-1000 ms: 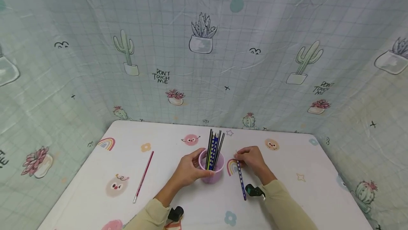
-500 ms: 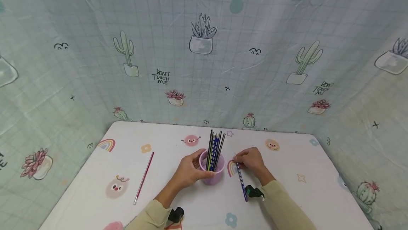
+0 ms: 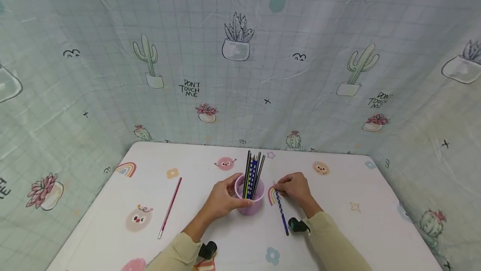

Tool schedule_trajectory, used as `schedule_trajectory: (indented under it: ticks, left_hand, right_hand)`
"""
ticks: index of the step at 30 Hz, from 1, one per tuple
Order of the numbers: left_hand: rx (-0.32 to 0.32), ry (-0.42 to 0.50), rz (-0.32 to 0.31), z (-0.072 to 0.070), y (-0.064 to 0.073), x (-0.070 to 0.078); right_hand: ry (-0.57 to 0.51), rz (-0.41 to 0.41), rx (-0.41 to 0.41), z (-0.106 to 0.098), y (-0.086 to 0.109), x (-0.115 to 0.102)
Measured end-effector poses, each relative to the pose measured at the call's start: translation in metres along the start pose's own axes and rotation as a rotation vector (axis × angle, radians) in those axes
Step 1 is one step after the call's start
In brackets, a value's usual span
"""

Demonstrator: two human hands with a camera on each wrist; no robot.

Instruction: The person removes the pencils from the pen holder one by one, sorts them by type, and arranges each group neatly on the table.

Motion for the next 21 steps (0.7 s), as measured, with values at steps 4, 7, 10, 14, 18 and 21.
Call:
schedule_trajectory:
  ticks: [4, 7, 10, 14, 18, 21]
  left_hand:
    - [0.007, -0.001, 0.000, -0.001, 0.000, -0.002]
    - [-0.001, 0.006, -0.002, 0.001, 0.000, -0.002]
    - [-0.012, 0.018, 0.003, 0.004, -0.001, -0.002]
    - [-0.003, 0.005, -0.006, 0.004, -0.001, -0.003]
    - [0.009, -0.006, -0.011, 0.001, -0.002, -0.002]
    - [0.013, -0.021, -0.017, -0.001, -0.002, -0.001]
  right_hand:
    - [-0.022, -0.019, -0.008, 0.000, 0.002, -0.002]
    - [-0.021, -0.019, 0.002, -0.002, 0.004, -0.001]
    - [-0.015, -0.019, 0.011, -0.006, 0.007, 0.000]
    - [-0.020, -0.037, -0.001, -0.005, 0.009, -0.001]
    - [-0.024, -0.054, -0.007, -0.005, 0.010, -0.006]
    - [-0.016, -0.057, -0.013, -0.006, 0.011, -0.009]
Point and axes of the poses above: each hand's wrist, its own y-axis away from the middle knuckle, its own z-axis out of the palm, x = y × z, the point moved 8 cm from there along -y, towards the middle knuckle, and after that the axes turned 2 degrees about -x, right-handed, at the moved point
